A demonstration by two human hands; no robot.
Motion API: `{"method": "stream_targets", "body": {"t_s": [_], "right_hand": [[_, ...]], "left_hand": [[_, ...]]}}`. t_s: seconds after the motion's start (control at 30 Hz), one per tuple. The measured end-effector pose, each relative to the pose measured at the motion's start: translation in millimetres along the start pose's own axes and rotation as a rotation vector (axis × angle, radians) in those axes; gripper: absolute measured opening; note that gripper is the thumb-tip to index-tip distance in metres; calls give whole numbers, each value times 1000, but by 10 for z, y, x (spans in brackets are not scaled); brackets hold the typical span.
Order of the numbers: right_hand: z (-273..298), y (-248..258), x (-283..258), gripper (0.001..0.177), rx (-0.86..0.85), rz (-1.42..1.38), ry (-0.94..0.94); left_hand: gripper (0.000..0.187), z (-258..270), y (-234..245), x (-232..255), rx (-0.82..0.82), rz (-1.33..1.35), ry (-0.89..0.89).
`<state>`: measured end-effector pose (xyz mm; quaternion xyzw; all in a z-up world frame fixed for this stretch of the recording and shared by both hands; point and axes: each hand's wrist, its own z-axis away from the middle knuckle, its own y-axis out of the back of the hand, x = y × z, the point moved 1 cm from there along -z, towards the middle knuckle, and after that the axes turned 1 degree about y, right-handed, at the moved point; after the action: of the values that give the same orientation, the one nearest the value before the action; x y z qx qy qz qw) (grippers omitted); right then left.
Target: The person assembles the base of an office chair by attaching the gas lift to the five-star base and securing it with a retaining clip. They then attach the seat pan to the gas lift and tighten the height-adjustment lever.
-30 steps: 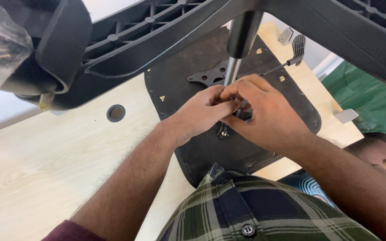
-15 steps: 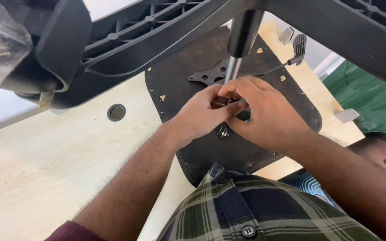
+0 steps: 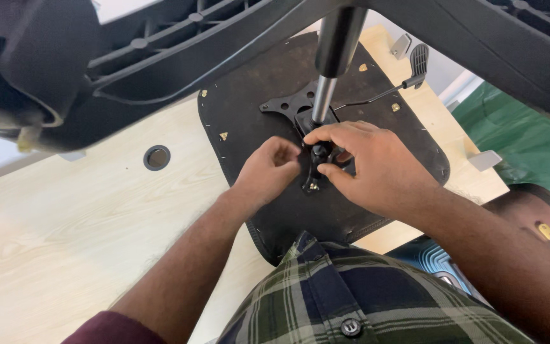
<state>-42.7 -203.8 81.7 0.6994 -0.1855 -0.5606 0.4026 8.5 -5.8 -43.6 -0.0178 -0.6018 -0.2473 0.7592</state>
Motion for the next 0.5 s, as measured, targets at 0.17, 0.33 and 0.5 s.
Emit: {"method": "stream_targets", "body": {"t_s": [0.17,0.33,0.5], "right_hand": [[47,0,31,40,22,-17,124],[-9,3,23,40,-61,-31,-5],[-49,-11,37,40,-77,13,8]], "left_hand": [[42,-73,-285,-434,104,-325,-48],[40,-123,-394,-466,-93,-532,-156],[29,-194,-453,-428,-135,-600,-6]]}}
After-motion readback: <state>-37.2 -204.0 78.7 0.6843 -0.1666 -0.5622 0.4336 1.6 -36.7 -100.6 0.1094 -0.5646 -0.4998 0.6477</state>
